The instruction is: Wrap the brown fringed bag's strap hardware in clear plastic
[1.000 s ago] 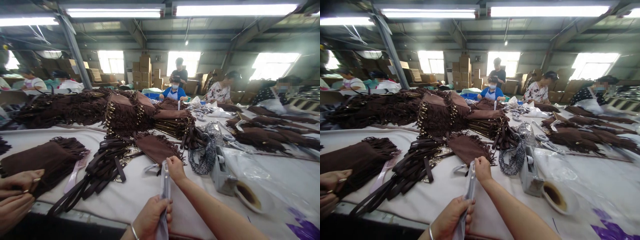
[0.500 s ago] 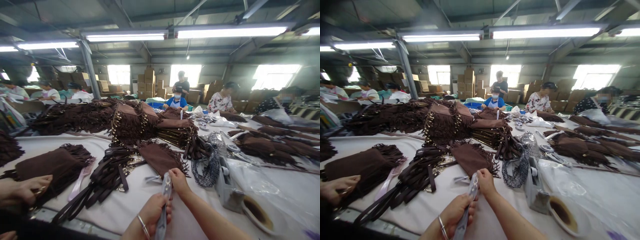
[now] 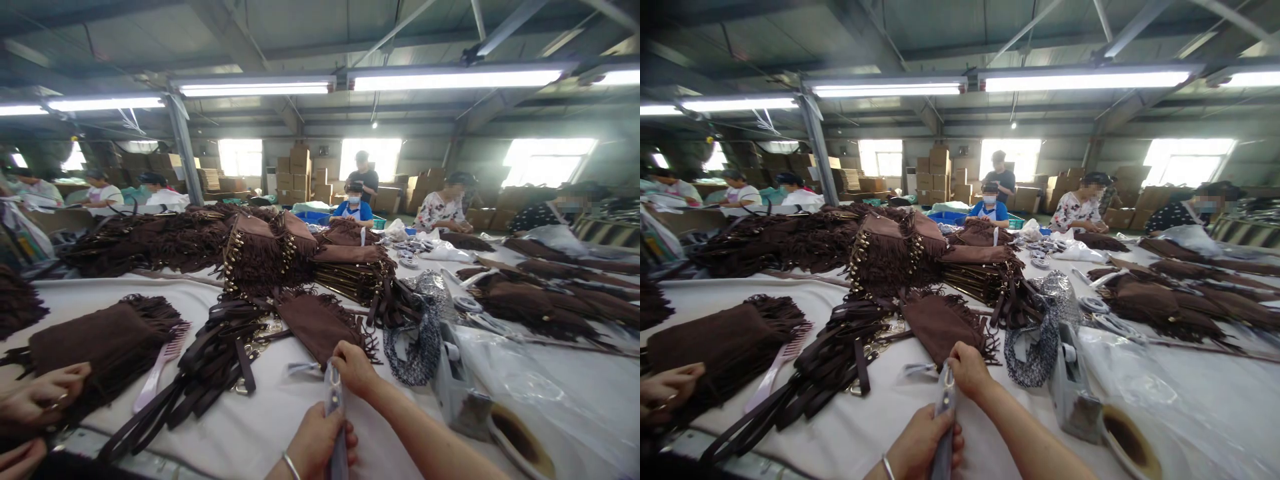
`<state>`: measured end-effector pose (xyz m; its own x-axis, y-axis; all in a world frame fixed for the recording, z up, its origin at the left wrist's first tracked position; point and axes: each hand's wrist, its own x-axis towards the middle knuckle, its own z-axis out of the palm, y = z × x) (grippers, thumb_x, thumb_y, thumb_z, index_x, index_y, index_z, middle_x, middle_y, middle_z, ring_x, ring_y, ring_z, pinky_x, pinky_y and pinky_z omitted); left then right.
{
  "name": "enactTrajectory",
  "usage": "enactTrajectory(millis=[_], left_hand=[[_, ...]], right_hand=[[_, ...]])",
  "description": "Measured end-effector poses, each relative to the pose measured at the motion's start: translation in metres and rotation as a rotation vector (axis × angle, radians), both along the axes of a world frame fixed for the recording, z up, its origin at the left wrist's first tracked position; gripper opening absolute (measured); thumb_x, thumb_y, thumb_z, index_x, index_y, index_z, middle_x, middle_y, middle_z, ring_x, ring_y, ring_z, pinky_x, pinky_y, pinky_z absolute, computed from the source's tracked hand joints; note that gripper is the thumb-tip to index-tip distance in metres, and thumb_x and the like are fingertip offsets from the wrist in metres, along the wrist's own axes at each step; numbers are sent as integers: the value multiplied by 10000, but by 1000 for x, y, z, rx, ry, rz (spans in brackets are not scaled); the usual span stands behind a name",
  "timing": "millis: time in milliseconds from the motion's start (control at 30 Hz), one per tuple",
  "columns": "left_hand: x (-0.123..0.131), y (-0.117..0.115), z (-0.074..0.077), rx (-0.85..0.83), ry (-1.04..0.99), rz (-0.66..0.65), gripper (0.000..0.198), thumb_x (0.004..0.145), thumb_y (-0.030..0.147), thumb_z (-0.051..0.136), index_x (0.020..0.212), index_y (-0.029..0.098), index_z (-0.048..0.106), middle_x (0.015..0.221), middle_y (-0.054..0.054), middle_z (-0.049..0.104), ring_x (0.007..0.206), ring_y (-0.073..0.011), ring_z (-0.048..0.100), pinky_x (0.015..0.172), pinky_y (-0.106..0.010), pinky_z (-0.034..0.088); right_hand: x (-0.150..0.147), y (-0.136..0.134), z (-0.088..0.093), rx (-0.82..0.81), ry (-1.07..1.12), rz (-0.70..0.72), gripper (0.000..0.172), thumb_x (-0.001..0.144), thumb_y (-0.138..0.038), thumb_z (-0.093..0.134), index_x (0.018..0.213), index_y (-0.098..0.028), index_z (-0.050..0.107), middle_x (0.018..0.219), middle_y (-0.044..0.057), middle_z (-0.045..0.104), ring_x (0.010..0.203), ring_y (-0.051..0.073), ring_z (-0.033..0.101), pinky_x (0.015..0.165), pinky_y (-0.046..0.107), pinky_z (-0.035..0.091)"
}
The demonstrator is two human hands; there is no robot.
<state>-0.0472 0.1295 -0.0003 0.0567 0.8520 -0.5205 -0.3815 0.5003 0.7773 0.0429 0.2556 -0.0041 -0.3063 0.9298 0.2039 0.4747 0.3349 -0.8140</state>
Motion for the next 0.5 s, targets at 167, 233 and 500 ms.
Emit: enactTrajectory(millis=[167,233,500], left_hand=[[-4,2,-6,-43,-81,0,266,797,399,633,804,160,517,602,47,492,402,-38,371,382,-162,317],[-6,1,-7,-38,-128,10,326,778,448,655,850,151,541,597,71,453,380,-11,278,352,-136,224],[-18,14,7,-232,-307,-37,530,798,683,462,971,192,562,604,48,475,365,-32,320,334,-141,240]], right_hand=[[-3,0,-7,-4,50,-105,117,753,-232,506,650,-194,545,619,-9,575,627,157,542,614,258,386],[-1,1,-11,-18,67,-128,125,757,-252,507,655,-193,550,604,-11,573,610,159,546,604,259,391],[0,7,-15,-63,110,-164,169,775,-309,494,662,-195,544,557,-27,530,554,152,517,549,249,387]])
